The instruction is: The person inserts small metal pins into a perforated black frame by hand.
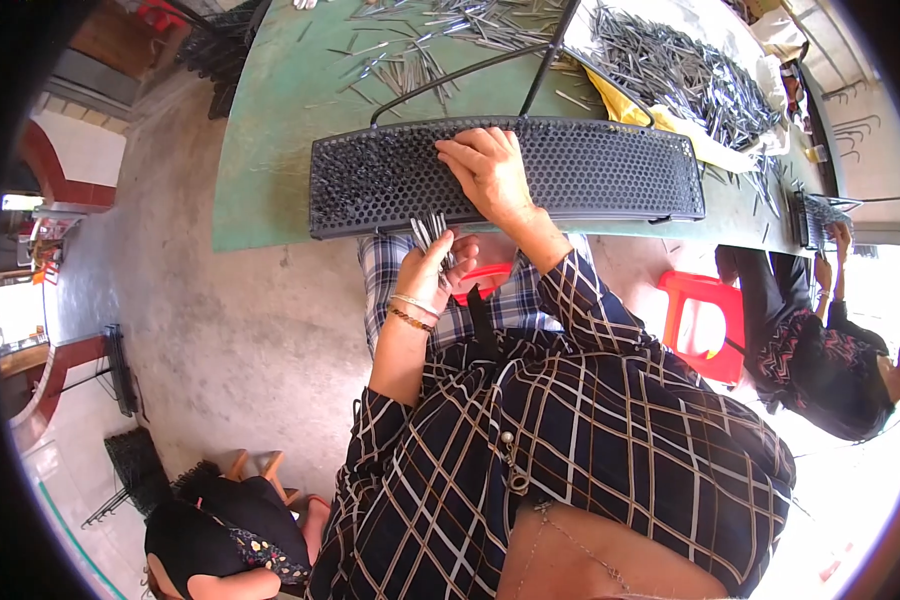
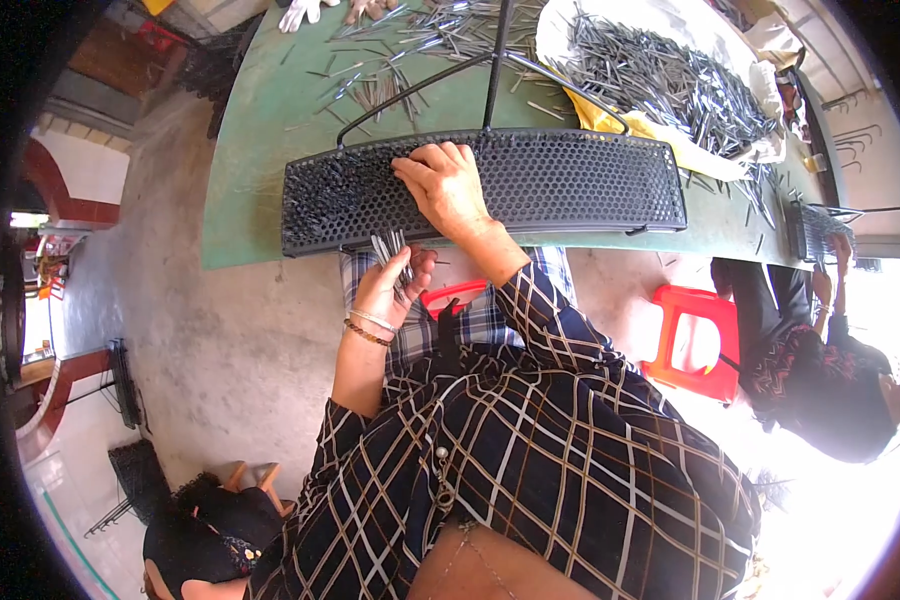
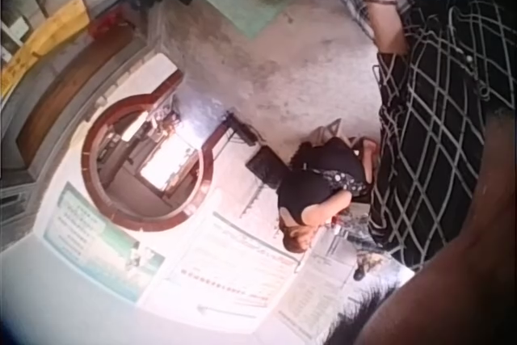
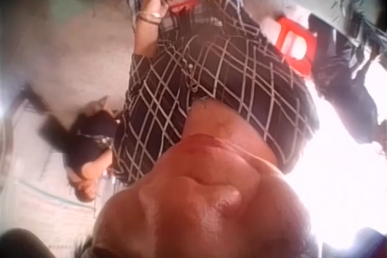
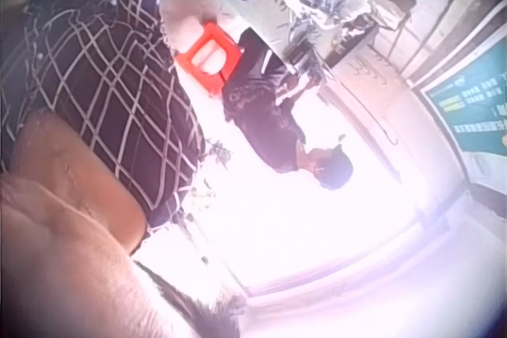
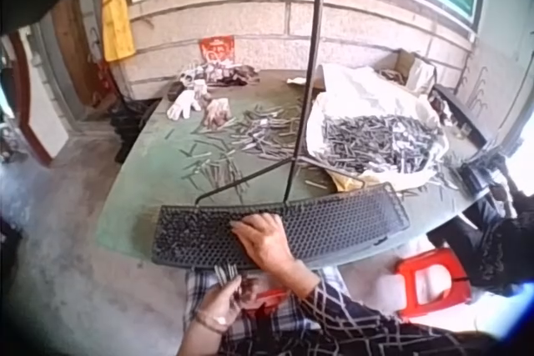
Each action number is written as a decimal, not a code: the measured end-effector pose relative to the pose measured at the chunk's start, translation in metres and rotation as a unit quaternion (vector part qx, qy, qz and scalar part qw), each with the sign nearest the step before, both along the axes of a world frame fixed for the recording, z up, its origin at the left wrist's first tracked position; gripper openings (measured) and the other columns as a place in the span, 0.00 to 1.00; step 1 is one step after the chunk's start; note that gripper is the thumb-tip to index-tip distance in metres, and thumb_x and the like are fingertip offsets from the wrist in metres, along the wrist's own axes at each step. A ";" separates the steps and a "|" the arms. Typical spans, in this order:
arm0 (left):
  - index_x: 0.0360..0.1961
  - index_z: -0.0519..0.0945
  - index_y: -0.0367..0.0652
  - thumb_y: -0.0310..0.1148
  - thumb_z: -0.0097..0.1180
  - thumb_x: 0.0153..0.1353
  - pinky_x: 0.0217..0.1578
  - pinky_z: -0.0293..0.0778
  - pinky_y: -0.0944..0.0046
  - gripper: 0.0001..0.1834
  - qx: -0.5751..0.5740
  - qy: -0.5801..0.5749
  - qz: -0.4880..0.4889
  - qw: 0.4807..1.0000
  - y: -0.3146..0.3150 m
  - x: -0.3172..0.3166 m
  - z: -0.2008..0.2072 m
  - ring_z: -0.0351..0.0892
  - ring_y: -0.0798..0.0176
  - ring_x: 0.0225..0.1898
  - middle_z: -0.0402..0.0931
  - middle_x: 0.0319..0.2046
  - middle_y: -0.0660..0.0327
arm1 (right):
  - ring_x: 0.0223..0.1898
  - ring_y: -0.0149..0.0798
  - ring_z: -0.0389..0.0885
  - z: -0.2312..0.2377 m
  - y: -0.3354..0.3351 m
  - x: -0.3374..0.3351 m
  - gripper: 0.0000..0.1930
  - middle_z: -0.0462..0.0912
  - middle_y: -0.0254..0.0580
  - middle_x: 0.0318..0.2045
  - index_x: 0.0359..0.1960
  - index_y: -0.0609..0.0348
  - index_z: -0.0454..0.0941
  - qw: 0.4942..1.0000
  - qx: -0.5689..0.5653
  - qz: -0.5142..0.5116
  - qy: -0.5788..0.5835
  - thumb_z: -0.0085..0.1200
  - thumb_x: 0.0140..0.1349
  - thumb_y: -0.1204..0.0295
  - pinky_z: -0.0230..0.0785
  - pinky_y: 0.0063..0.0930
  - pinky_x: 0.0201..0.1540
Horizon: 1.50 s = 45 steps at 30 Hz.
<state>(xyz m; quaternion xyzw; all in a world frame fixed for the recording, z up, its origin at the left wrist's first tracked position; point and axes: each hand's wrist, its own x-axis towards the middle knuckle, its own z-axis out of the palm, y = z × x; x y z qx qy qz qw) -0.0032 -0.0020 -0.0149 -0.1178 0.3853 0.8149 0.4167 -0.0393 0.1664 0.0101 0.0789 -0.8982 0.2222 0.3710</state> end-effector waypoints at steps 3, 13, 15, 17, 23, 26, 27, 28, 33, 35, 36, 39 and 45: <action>0.45 0.70 0.31 0.33 0.48 0.65 0.32 0.81 0.68 0.14 0.000 0.003 0.004 1.000 -0.003 0.002 -0.005 0.81 0.62 0.35 0.78 0.37 0.50 | 0.32 0.37 0.74 -0.001 -0.002 0.003 0.09 0.78 0.33 0.31 0.36 0.52 0.82 1.000 -0.003 -0.001 -0.007 0.59 0.52 0.70 0.61 0.31 0.38; 0.48 0.70 0.33 0.35 0.45 0.67 0.29 0.80 0.70 0.16 0.029 0.042 -0.030 0.998 -0.006 0.002 0.001 0.81 0.63 0.35 0.78 0.38 0.51 | 0.29 0.42 0.77 0.015 -0.006 0.014 0.09 0.79 0.41 0.27 0.33 0.59 0.82 0.984 -0.164 0.045 -0.061 0.59 0.54 0.69 0.68 0.33 0.35; 0.48 0.70 0.33 0.35 0.44 0.67 0.30 0.80 0.69 0.16 0.040 0.055 -0.021 0.997 -0.009 0.002 0.006 0.81 0.63 0.35 0.78 0.39 0.51 | 0.29 0.38 0.78 0.022 -0.008 0.024 0.09 0.80 0.42 0.27 0.33 0.61 0.82 0.959 -0.221 0.070 -0.166 0.59 0.55 0.68 0.69 0.31 0.33; 0.48 0.70 0.33 0.35 0.44 0.67 0.30 0.80 0.69 0.15 0.055 0.068 -0.016 0.996 -0.009 0.001 0.008 0.81 0.63 0.35 0.78 0.39 0.51 | 0.27 0.29 0.78 0.022 -0.010 0.031 0.12 0.82 0.43 0.27 0.34 0.64 0.82 0.907 -0.284 0.110 -0.290 0.60 0.57 0.66 0.70 0.25 0.29; 0.49 0.70 0.34 0.34 0.43 0.68 0.34 0.81 0.66 0.15 0.061 0.096 -0.023 0.993 -0.007 0.003 0.014 0.80 0.62 0.38 0.77 0.40 0.51 | 0.28 0.28 0.79 0.032 -0.008 0.039 0.12 0.83 0.42 0.26 0.35 0.65 0.82 0.845 -0.335 0.143 -0.392 0.60 0.55 0.68 0.71 0.23 0.32; 0.48 0.71 0.34 0.34 0.44 0.67 0.35 0.81 0.65 0.15 0.073 0.076 -0.011 0.994 -0.005 0.004 0.012 0.80 0.61 0.38 0.77 0.39 0.51 | 0.29 0.27 0.79 0.029 -0.007 0.039 0.11 0.83 0.43 0.27 0.36 0.67 0.81 0.836 -0.354 0.139 -0.394 0.58 0.56 0.70 0.71 0.23 0.33; 0.47 0.71 0.34 0.34 0.45 0.67 0.35 0.81 0.65 0.15 0.059 0.071 -0.002 0.996 -0.004 0.003 0.011 0.80 0.61 0.38 0.78 0.39 0.52 | 0.29 0.27 0.78 0.027 -0.007 0.038 0.11 0.83 0.43 0.27 0.36 0.67 0.81 0.839 -0.364 0.140 -0.380 0.57 0.56 0.71 0.71 0.23 0.33; 0.47 0.71 0.34 0.34 0.46 0.67 0.35 0.81 0.64 0.14 0.045 0.065 0.008 0.997 -0.005 0.003 0.010 0.80 0.61 0.38 0.78 0.39 0.52 | 0.29 0.27 0.78 0.027 -0.008 0.038 0.11 0.83 0.43 0.27 0.36 0.67 0.81 0.839 -0.364 0.142 -0.380 0.57 0.56 0.71 0.71 0.23 0.33; 0.47 0.72 0.36 0.34 0.46 0.66 0.33 0.81 0.66 0.13 0.008 0.096 0.011 0.995 -0.003 0.002 0.009 0.80 0.63 0.37 0.78 0.39 0.53 | 0.28 0.30 0.80 0.023 -0.006 0.039 0.12 0.83 0.46 0.27 0.36 0.66 0.81 0.836 -0.393 0.137 -0.358 0.57 0.54 0.70 0.73 0.24 0.34; 0.47 0.72 0.37 0.34 0.46 0.66 0.32 0.81 0.67 0.13 -0.002 0.107 0.020 0.994 -0.003 0.001 0.011 0.81 0.64 0.37 0.78 0.39 0.55 | 0.28 0.30 0.80 0.028 -0.009 0.040 0.12 0.83 0.46 0.27 0.36 0.66 0.81 0.841 -0.379 0.136 -0.361 0.57 0.55 0.70 0.73 0.24 0.34; 0.46 0.72 0.37 0.33 0.47 0.66 0.32 0.81 0.67 0.12 -0.014 0.103 0.035 0.994 -0.004 0.003 0.012 0.80 0.64 0.37 0.78 0.39 0.55 | 0.29 0.30 0.80 0.029 -0.011 0.039 0.12 0.83 0.47 0.27 0.36 0.66 0.81 0.847 -0.365 0.134 -0.363 0.57 0.55 0.70 0.73 0.24 0.34; 0.46 0.72 0.36 0.32 0.48 0.65 0.34 0.81 0.65 0.12 -0.023 0.097 0.056 0.993 0.000 0.006 0.016 0.80 0.63 0.37 0.78 0.38 0.54 | 0.29 0.30 0.80 0.029 -0.010 0.040 0.12 0.83 0.47 0.27 0.36 0.66 0.81 0.845 -0.383 0.120 -0.355 0.57 0.54 0.70 0.73 0.25 0.34; 0.47 0.71 0.34 0.30 0.48 0.65 0.35 0.82 0.62 0.13 -0.034 0.105 0.070 0.991 0.004 0.007 0.013 0.80 0.61 0.36 0.77 0.38 0.52 | 0.28 0.30 0.81 0.026 -0.009 0.041 0.11 0.83 0.47 0.26 0.35 0.66 0.81 0.849 -0.374 0.125 -0.351 0.57 0.54 0.70 0.73 0.25 0.33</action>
